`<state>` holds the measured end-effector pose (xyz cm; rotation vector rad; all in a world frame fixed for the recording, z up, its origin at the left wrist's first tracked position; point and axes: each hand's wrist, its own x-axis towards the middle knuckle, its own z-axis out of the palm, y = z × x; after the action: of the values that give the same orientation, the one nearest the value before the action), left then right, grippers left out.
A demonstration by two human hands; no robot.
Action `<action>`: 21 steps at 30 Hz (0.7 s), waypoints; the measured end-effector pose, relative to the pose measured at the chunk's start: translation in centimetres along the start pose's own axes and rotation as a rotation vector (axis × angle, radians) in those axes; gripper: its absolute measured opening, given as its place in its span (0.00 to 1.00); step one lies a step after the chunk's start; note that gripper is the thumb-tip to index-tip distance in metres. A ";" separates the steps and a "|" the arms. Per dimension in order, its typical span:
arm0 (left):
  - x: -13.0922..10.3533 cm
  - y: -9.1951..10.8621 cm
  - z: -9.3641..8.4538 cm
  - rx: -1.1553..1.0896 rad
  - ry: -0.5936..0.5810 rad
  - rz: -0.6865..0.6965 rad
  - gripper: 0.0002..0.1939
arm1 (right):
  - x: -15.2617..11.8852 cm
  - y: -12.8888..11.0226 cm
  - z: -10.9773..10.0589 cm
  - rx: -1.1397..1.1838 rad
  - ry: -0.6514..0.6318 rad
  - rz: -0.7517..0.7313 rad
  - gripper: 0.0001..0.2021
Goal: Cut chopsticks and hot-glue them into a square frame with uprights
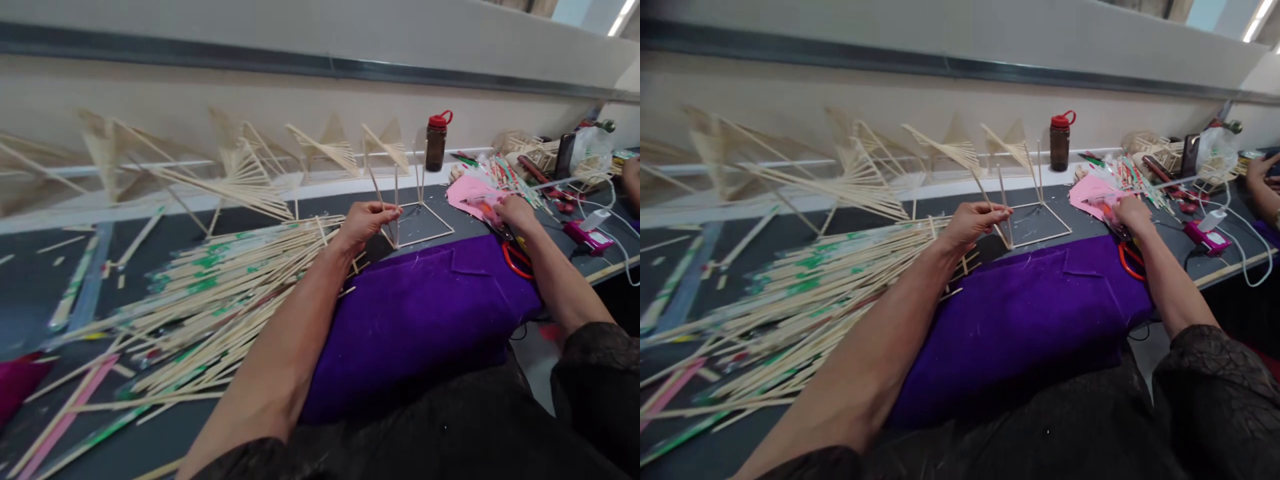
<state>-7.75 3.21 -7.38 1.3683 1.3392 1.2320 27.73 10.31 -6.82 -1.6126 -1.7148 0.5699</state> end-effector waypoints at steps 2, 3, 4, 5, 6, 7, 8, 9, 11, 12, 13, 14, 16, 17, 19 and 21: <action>-0.1 0.1 0.1 0.003 -0.002 0.001 0.09 | -0.9 -1.4 0.0 -0.151 0.063 -0.005 0.13; -0.1 0.2 0.1 0.004 -0.001 0.001 0.09 | -1.5 -2.3 0.4 -0.203 0.064 -0.031 0.10; -0.2 0.4 0.2 0.003 0.002 0.000 0.09 | -2.2 -3.4 1.2 -0.224 0.032 -0.077 0.06; -0.2 0.5 0.2 0.001 0.006 0.000 0.09 | -2.9 -4.6 2.3 -0.229 -0.025 -0.140 0.03; -0.3 0.6 0.3 -0.001 0.010 0.000 0.08 | -3.6 -5.7 3.7 -0.236 -0.164 -0.256 0.05; -0.4 0.7 0.4 -0.003 0.013 0.000 0.08 | -4.2 -6.8 5.2 -0.217 -0.313 -0.357 0.08; -0.4 0.7 0.4 -0.005 0.015 0.001 0.07 | -4.8 -7.8 6.9 -0.193 -0.378 -0.391 0.08; -0.5 0.8 0.4 -0.008 0.015 0.001 0.07 | -5.3 -8.5 8.5 -0.189 -0.412 -0.410 0.08; -0.6 0.7 0.3 -0.014 0.017 0.001 0.07 | -6.2 -9.5 11.2 -0.257 -0.421 -0.445 0.10; -0.6 0.7 0.3 -0.017 0.017 0.002 0.08 | -6.5 -9.7 12.3 -0.275 -0.415 -0.478 0.12; -0.6 0.6 0.2 -0.019 0.017 0.004 0.08 | -6.7 -9.7 13.1 -0.288 -0.403 -0.503 0.14; -0.5 0.6 0.2 -0.019 0.016 0.006 0.09 | -6.8 -9.7 13.8 -0.294 -0.386 -0.518 0.14; -0.4 0.5 0.2 -0.015 0.011 0.015 0.10 | -7.0 -9.7 14.6 -0.294 -0.354 -0.518 0.14; -0.4 0.6 0.2 -0.014 0.007 0.018 0.10 | -7.0 -9.7 14.8 -0.293 -0.345 -0.505 0.14; -0.4 0.7 0.3 -0.016 0.001 0.016 0.09 | -7.0 -9.9 15.3 -0.293 -0.347 -0.487 0.12; -0.5 0.8 0.3 -0.022 -0.002 0.010 0.07 | -7.0 -10.3 15.7 -0.298 -0.364 -0.486 0.11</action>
<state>-7.28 2.72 -6.70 1.3620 1.3158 1.2481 9.01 4.45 -10.96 -1.2526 -2.4612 0.3918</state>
